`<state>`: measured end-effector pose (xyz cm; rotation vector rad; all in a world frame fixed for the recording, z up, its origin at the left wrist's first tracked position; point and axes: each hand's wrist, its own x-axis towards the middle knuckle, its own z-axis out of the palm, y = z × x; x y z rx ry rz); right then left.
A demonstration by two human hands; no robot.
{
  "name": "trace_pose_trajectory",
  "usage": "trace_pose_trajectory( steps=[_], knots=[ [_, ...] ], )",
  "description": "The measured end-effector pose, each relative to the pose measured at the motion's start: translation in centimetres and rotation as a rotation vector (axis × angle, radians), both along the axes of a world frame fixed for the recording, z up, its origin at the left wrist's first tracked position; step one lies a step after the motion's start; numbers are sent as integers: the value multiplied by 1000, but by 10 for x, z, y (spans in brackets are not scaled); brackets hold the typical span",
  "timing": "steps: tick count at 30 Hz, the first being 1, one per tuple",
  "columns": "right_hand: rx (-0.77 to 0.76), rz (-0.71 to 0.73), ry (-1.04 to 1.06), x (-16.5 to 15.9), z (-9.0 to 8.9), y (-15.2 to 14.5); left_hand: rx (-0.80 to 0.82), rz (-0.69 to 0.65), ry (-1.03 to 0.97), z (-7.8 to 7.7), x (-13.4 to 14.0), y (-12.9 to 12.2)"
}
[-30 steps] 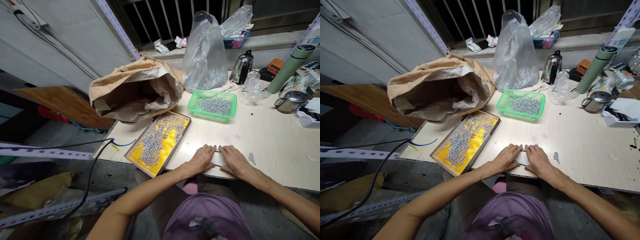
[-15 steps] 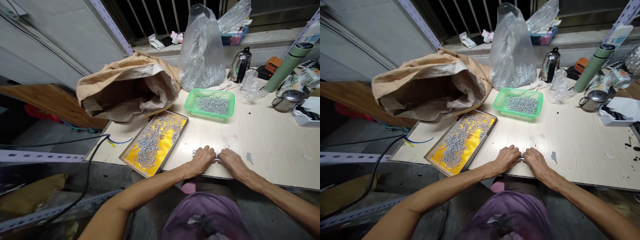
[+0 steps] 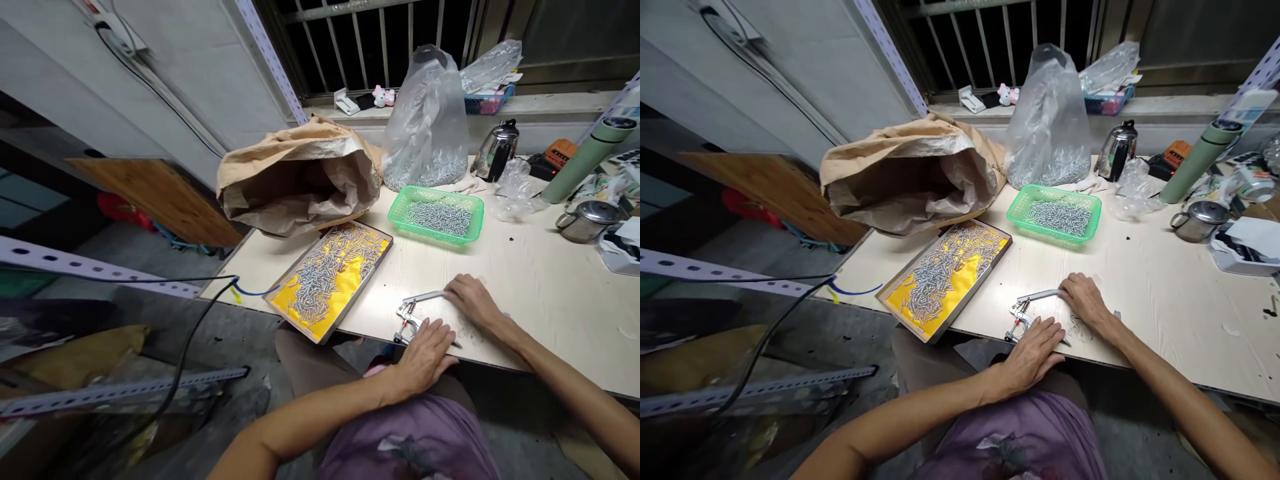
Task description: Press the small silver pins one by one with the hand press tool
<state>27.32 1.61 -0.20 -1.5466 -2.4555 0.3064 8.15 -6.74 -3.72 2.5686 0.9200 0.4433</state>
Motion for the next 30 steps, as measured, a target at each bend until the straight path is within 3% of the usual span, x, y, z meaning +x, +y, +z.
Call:
trace_pose_trajectory(
  steps=[4,9,14,16,18,20,23,27,30],
  knots=[
    [45,-22,-91,-21,12,12,-69,16,-33,10,2,0],
    [-23,455,-74,-76,23,-3,-103,-10,-8,11,2,-8],
    [13,594,-208,-112,3,-12,125,-246,-109,20,-18,-16],
    [66,607,-179,-117,-9,-11,281,-243,-232,30,-38,-10],
    [128,583,-102,-118,-17,-10,375,-49,-307,41,-63,8],
    [213,533,30,-116,-14,-6,337,269,-285,50,-89,37],
    [383,404,245,-101,14,13,162,653,-207,55,-120,90],
    [558,168,283,-57,61,66,-69,817,135,53,-132,145],
    [590,-26,123,-21,74,95,-129,819,290,51,-126,163]
  ],
)
